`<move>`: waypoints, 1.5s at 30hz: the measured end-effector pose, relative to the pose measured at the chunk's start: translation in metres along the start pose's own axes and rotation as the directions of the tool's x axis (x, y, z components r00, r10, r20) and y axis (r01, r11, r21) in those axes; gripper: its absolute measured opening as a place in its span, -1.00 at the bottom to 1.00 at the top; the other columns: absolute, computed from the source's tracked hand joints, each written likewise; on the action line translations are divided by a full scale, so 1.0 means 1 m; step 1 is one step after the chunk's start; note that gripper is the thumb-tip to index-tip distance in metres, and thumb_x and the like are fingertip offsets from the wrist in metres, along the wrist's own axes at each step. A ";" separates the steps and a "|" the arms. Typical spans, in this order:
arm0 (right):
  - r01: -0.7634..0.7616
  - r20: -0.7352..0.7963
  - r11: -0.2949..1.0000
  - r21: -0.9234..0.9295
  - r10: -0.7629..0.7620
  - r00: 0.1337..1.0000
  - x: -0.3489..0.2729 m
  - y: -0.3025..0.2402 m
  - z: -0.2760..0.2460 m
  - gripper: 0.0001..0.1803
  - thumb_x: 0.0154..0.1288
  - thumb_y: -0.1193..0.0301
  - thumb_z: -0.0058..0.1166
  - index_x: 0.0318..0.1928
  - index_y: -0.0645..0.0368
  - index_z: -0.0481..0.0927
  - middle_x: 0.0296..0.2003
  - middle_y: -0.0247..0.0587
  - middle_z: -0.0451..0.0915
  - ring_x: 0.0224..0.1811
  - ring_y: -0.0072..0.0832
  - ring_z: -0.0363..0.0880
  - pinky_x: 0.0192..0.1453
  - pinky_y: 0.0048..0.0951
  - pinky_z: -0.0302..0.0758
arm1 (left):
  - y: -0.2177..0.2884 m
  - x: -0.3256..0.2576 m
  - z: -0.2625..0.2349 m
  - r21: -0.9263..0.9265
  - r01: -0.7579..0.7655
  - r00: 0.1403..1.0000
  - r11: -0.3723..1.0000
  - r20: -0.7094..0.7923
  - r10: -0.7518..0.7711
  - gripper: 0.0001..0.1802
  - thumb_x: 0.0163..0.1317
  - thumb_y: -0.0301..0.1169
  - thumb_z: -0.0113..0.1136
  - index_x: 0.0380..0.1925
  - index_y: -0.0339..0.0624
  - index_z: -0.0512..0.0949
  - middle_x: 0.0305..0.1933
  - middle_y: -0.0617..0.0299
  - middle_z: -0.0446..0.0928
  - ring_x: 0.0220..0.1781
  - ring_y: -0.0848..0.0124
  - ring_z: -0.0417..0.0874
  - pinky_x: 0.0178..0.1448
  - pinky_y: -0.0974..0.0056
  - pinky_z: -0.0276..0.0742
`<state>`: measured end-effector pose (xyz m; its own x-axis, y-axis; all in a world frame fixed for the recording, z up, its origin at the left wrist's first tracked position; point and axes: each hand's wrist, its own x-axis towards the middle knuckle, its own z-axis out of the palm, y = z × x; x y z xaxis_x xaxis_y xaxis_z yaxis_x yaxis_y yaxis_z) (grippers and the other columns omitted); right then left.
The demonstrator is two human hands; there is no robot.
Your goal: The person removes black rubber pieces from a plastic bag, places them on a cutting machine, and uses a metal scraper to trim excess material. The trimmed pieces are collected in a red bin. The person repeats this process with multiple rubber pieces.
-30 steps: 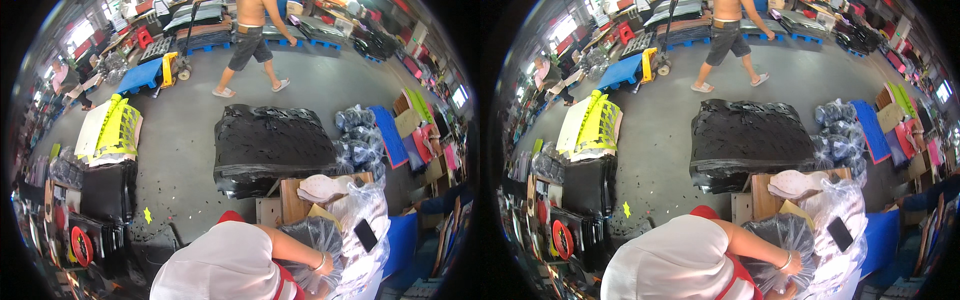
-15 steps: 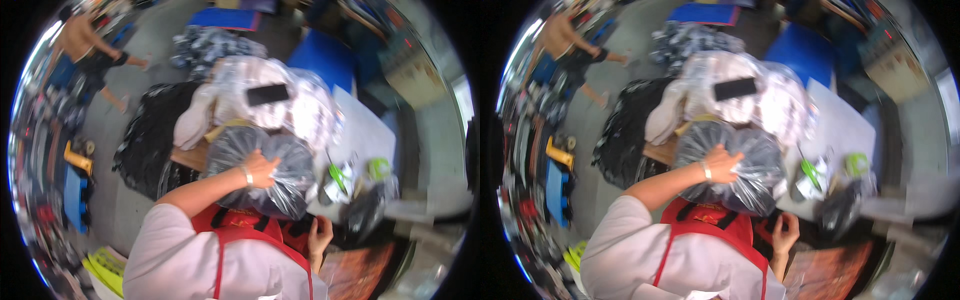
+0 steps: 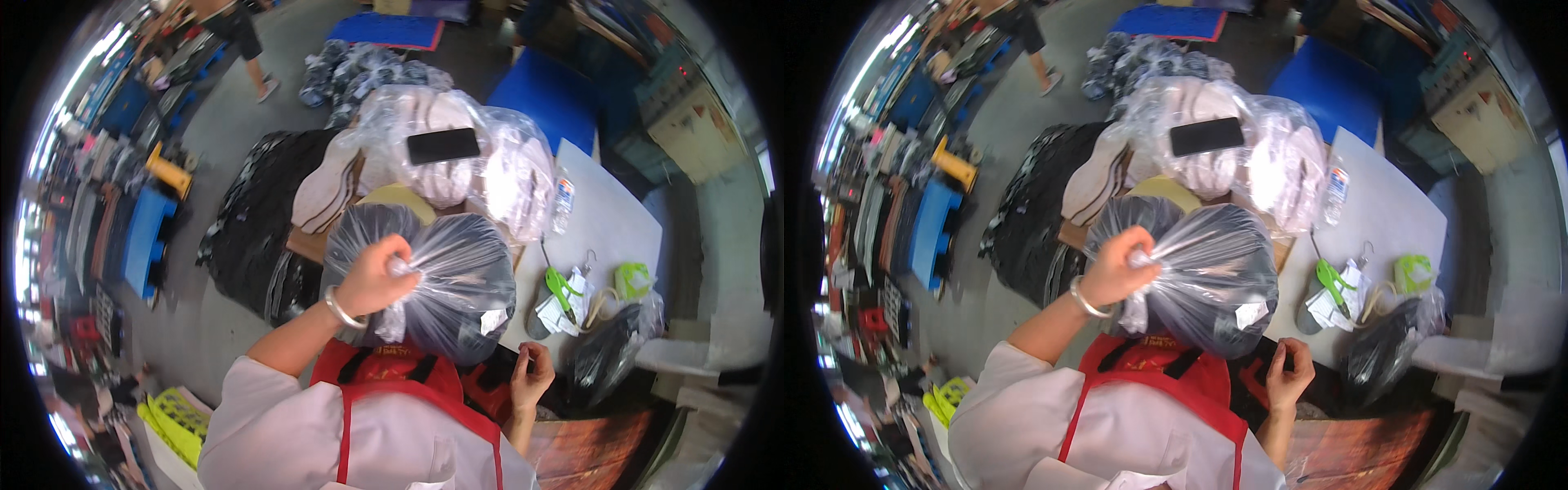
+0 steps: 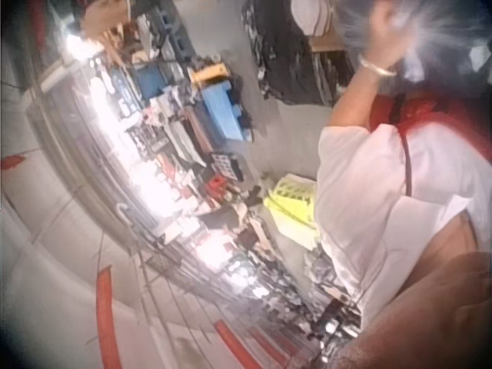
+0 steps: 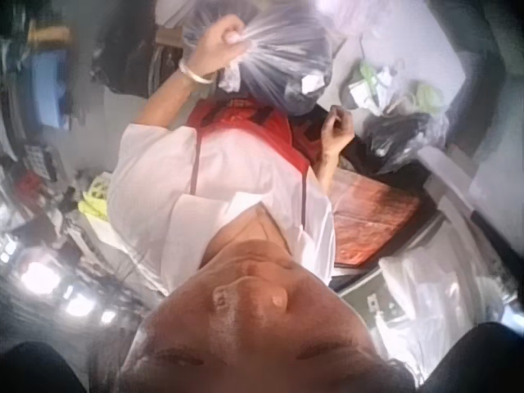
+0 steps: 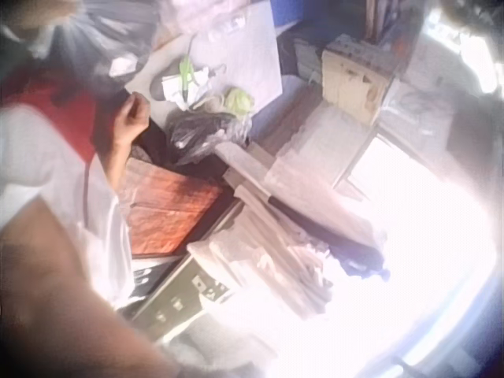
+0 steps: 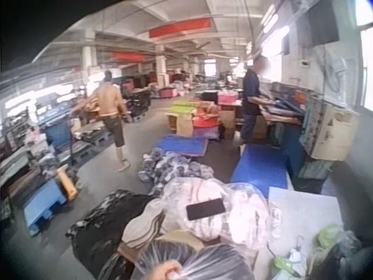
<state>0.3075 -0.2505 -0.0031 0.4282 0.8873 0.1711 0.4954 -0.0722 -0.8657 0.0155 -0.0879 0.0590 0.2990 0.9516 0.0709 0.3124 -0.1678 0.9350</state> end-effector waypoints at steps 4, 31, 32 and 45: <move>0.136 0.121 0.991 -0.009 -0.133 0.984 0.038 -0.006 0.018 -0.98 0.21 0.66 0.08 -0.34 0.33 0.54 -0.41 -0.12 0.57 -0.37 -0.37 0.56 -0.19 -0.46 0.48 | 0.029 -0.044 -0.065 -0.110 0.101 0.967 0.989 -0.224 -0.124 -0.75 0.06 -0.40 0.32 -0.36 -0.18 0.42 -0.44 0.44 0.35 -0.39 0.68 0.33 -0.35 0.49 0.27; 0.650 0.528 0.754 -0.095 -0.515 0.675 0.176 -0.132 0.503 -0.36 -0.05 0.35 0.40 0.09 0.18 0.46 0.16 0.13 0.40 0.27 0.15 0.29 0.29 -0.01 0.34 | -0.214 -0.173 -0.345 -0.080 0.599 0.355 0.797 -0.865 -0.354 -0.84 0.11 -0.49 0.23 -0.44 -0.24 0.42 -0.52 0.32 0.31 -0.42 0.51 0.32 -0.32 0.35 0.30; 0.633 0.569 0.760 -0.150 -0.457 0.684 0.175 -0.134 0.523 -0.28 -0.04 0.26 0.40 0.16 0.15 0.44 0.23 0.16 0.32 0.32 0.17 0.20 0.36 0.05 0.24 | -0.230 -0.163 -0.354 -0.116 0.617 0.365 0.778 -0.835 -0.413 -0.84 0.10 -0.49 0.24 -0.44 -0.24 0.42 -0.52 0.30 0.32 -0.43 0.48 0.34 -0.31 0.34 0.32; 0.517 0.610 0.755 -0.404 -0.199 0.767 0.175 -0.131 0.555 -0.38 -0.09 0.13 0.28 0.04 0.13 0.60 0.28 0.04 0.30 0.37 0.07 0.18 0.41 0.08 0.15 | -0.393 0.176 -0.442 0.287 0.410 0.879 0.866 -0.379 -0.291 -0.75 0.04 -0.28 0.35 -0.42 -0.17 0.52 -0.51 0.03 0.57 -0.43 0.04 0.64 -0.35 0.14 0.48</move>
<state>-0.1023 0.1671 -0.1212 -0.2308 0.9729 0.0163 0.9007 0.2200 -0.3746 -0.4535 0.2589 -0.1420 -0.1698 0.9824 -0.0779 0.6516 0.1712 0.7390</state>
